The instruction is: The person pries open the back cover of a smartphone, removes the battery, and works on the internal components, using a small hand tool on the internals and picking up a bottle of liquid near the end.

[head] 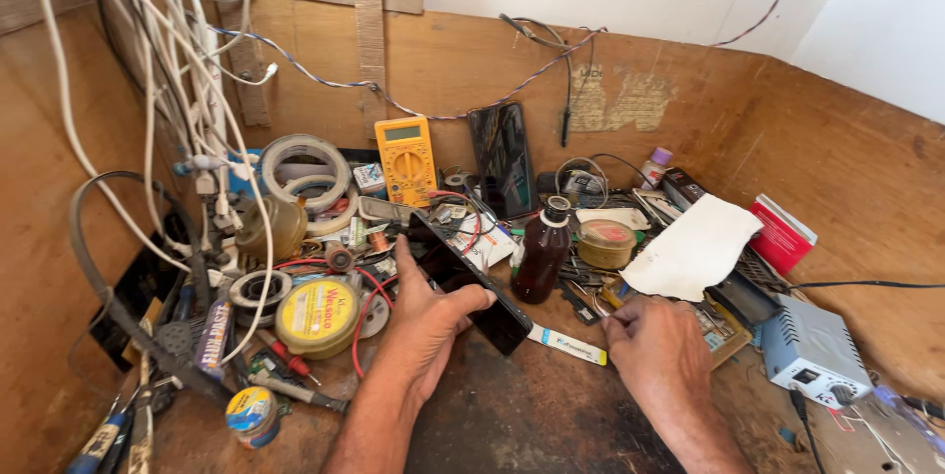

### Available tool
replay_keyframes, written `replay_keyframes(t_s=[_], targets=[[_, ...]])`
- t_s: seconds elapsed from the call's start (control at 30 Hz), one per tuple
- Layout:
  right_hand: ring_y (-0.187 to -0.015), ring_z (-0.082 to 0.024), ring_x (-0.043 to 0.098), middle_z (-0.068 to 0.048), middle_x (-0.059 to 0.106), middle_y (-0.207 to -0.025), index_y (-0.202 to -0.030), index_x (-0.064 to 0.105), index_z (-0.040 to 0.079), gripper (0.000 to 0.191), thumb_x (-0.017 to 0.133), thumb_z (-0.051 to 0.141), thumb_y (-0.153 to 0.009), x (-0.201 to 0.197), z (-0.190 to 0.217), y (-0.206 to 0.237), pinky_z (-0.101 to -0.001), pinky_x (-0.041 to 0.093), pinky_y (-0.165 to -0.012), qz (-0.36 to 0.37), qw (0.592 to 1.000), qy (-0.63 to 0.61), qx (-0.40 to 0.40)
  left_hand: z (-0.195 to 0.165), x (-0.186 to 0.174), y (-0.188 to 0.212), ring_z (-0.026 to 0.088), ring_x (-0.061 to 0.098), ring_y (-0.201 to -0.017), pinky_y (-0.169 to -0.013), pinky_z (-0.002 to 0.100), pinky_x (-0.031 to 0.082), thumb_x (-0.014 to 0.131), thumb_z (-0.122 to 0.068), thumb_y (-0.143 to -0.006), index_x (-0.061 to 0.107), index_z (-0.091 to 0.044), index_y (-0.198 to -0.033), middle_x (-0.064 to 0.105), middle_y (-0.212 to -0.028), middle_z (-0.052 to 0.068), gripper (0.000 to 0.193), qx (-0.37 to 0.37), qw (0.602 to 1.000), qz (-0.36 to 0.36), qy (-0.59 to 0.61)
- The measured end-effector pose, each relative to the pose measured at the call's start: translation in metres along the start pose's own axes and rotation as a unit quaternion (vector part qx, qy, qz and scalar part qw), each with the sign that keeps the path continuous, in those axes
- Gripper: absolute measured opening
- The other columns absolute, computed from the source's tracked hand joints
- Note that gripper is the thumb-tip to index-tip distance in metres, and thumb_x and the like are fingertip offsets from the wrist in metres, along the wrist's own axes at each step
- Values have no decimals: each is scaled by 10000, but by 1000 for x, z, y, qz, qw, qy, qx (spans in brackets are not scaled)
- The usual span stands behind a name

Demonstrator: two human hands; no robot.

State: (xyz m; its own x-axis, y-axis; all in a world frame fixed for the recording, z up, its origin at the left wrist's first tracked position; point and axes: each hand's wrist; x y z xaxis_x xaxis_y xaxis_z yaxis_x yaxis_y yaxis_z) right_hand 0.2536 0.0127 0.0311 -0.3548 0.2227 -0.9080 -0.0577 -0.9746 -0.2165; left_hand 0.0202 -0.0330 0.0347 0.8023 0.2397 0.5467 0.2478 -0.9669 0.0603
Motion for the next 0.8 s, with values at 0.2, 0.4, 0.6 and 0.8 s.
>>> replay_keyframes(t_s=[0.2, 0.4, 0.6, 0.8], targets=[[-897, -286, 650, -106, 746, -870, -902, 788, 53, 139, 774, 172, -831, -7, -9, 15, -425, 519, -816, -198, 957, -108, -180, 7, 2, 1, 223, 613, -1077, -872, 403, 526, 690, 47, -647, -173, -218, -1596, 565, -1306, 110, 1309, 16, 1000, 14, 3], [-914, -140, 732, -38, 785, -937, -1021, 728, 55, 135, 699, 86, -893, -13, 10, 40, -288, 575, -852, -80, 899, -351, -249, -5, -1, 2, 220, 613, -1100, -925, 426, 515, 698, 35, -641, -200, -224, -1580, 569, -1301, 97, 1325, 6, 1000, 7, -1], [-728, -102, 742, -40, 778, -839, -1006, 775, 48, 168, 752, 131, -861, -9, 30, 56, -257, 601, -608, -69, 919, -318, -224, -5, -3, 2, 225, 609, -1133, -944, 442, 507, 707, 22, -642, -203, -214, -1580, 574, -1318, 96, 1329, 10, 1000, 4, -9], [-598, -111, 706, -50, 758, -797, -959, 797, 52, 162, 775, 150, -832, -14, 43, 57, -274, 561, -477, -71, 945, -269, -172, -5, -2, -2, 235, 609, -1134, -953, 444, 516, 699, 31, -642, -219, -220, -1575, 563, -1328, 110, 1333, 1, 1000, -1, -8]])
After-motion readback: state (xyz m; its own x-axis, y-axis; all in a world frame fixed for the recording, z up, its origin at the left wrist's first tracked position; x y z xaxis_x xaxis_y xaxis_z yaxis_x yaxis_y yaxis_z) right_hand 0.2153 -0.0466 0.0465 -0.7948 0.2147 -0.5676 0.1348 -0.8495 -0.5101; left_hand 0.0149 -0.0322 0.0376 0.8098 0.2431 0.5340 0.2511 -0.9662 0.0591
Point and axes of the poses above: each hand's wrist, its own y-axis away from the middle knuckle, its own x-axis out of the palm, z = x × y
